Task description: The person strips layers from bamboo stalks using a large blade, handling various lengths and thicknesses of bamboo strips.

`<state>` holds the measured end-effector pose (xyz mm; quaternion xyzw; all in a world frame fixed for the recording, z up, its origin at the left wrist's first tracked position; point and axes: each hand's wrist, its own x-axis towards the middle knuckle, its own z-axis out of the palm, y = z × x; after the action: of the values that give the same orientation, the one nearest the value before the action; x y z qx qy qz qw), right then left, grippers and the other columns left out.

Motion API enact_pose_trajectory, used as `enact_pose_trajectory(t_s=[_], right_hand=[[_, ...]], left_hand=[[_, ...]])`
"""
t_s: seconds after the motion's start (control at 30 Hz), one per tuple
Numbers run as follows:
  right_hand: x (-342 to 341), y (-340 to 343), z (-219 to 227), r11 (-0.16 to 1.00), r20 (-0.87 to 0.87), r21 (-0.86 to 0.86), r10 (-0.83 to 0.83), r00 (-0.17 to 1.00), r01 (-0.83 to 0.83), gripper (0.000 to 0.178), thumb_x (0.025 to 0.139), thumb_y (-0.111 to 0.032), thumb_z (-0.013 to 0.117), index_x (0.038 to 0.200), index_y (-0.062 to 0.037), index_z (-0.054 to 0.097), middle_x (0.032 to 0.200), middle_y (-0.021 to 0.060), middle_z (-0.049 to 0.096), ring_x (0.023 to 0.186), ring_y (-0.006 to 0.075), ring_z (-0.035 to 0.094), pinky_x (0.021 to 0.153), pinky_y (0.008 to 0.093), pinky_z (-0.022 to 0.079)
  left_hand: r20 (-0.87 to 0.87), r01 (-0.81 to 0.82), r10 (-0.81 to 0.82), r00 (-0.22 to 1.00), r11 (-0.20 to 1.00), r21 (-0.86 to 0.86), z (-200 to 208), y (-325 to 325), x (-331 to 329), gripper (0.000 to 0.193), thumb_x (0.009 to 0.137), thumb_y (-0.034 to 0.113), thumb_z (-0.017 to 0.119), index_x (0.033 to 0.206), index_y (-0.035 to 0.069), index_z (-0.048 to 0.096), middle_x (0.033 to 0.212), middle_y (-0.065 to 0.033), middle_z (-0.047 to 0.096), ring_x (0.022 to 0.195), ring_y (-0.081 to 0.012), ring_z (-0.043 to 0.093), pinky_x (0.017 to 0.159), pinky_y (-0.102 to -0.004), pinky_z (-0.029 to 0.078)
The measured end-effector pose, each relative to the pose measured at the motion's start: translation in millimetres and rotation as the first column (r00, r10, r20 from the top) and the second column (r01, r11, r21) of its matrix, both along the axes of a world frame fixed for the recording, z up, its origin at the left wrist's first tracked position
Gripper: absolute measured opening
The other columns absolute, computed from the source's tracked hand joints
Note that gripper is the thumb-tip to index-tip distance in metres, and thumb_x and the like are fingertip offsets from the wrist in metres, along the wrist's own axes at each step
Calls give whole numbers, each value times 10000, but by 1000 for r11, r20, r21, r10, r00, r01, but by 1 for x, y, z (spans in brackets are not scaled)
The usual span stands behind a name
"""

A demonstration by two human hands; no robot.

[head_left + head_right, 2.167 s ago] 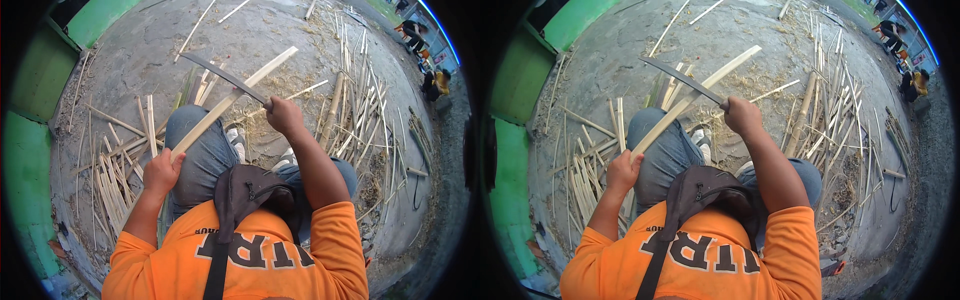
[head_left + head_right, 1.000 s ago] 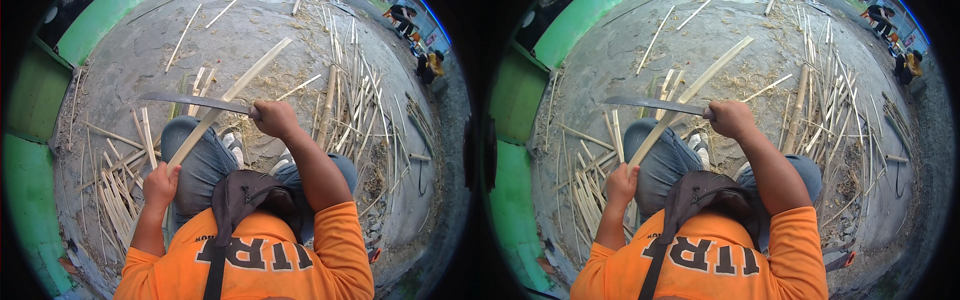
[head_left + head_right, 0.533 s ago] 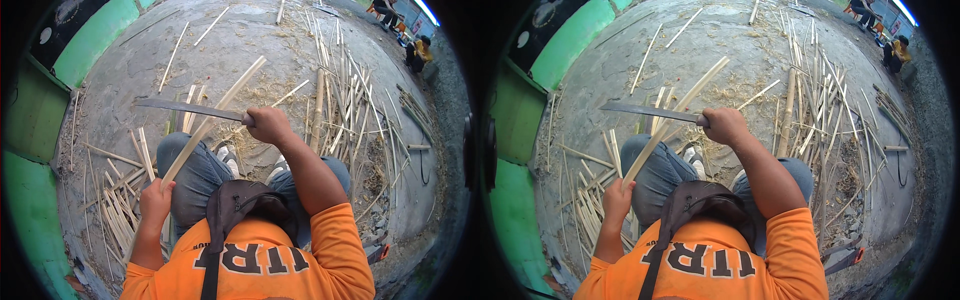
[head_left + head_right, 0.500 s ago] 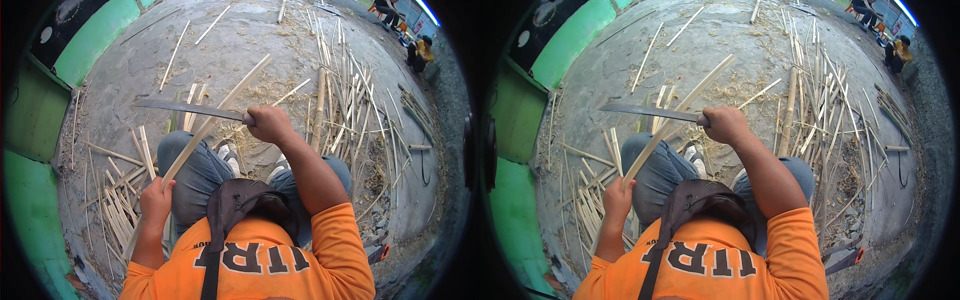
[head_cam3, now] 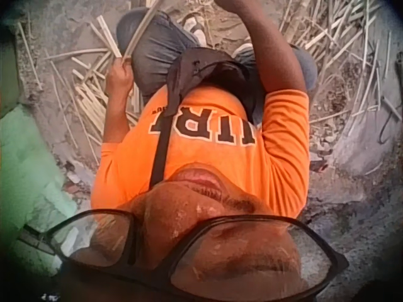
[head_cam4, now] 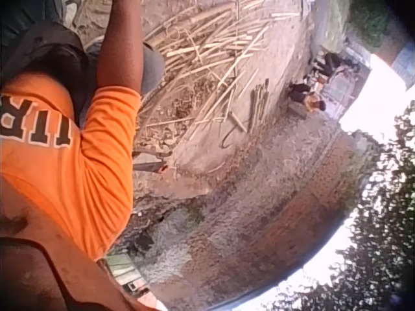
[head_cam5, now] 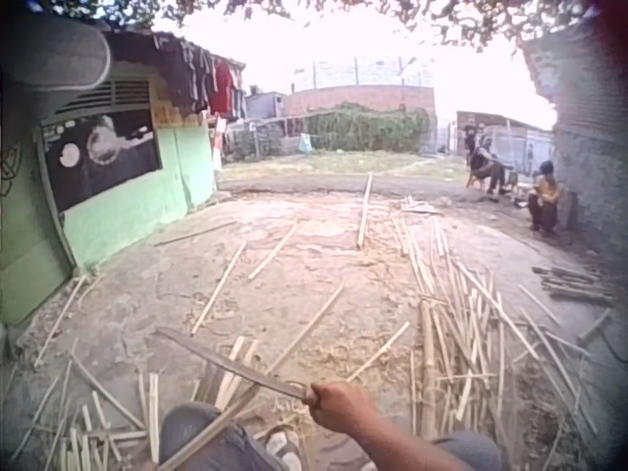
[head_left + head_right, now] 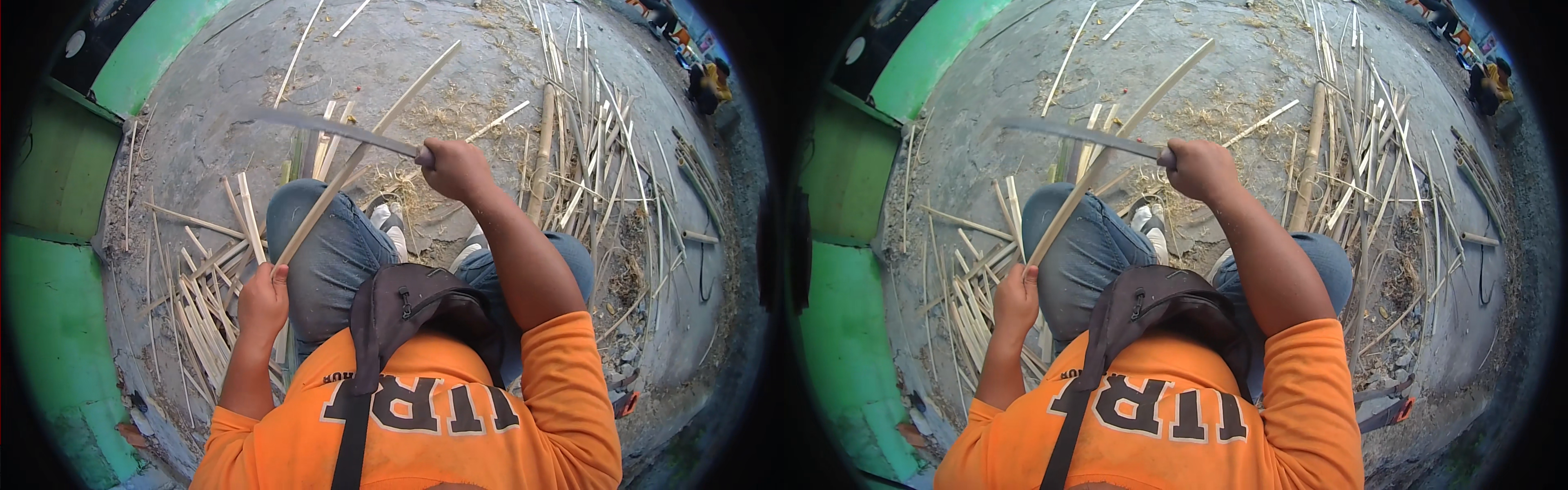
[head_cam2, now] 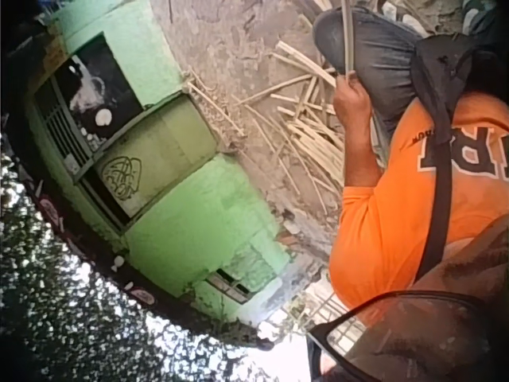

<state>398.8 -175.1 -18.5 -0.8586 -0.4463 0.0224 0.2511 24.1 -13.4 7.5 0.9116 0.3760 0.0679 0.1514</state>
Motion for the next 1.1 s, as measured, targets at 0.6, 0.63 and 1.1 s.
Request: enact_pose_trajectory(t_s=[0.6, 0.63, 1.1], right_hand=[[-37, 18, 6, 984, -83, -136, 108, 991, -118, 204, 952, -313, 664, 938, -122, 733, 879, 165, 739, 855, 394, 723, 758, 519, 574], [-38, 20, 5, 972, -14, -156, 175, 984, -175, 208, 956, -312, 649, 926, -120, 725, 869, 166, 732, 855, 404, 717, 754, 525, 572], [-32, 8, 1, 992, -44, -89, 86, 995, -90, 204, 942, -309, 643, 961, -118, 712, 867, 184, 731, 849, 415, 714, 762, 540, 563]], left_hand=[[-184, 18, 0, 983, 995, 97, 8, 2, -3, 389, 1087, 389, 531, 949, 33, 611, 854, -233, 686, 805, -489, 662, 683, -578, 512], [-183, 16, 1, 983, 995, 94, 6, 2, -2, 389, 1087, 389, 531, 949, 33, 611, 854, -233, 686, 805, -489, 662, 683, -578, 512], [-32, 45, -41, 999, 986, 159, -13, 2, -11, 346, 1066, 371, 575, 974, 41, 626, 854, -227, 688, 790, -496, 663, 679, -580, 513]])
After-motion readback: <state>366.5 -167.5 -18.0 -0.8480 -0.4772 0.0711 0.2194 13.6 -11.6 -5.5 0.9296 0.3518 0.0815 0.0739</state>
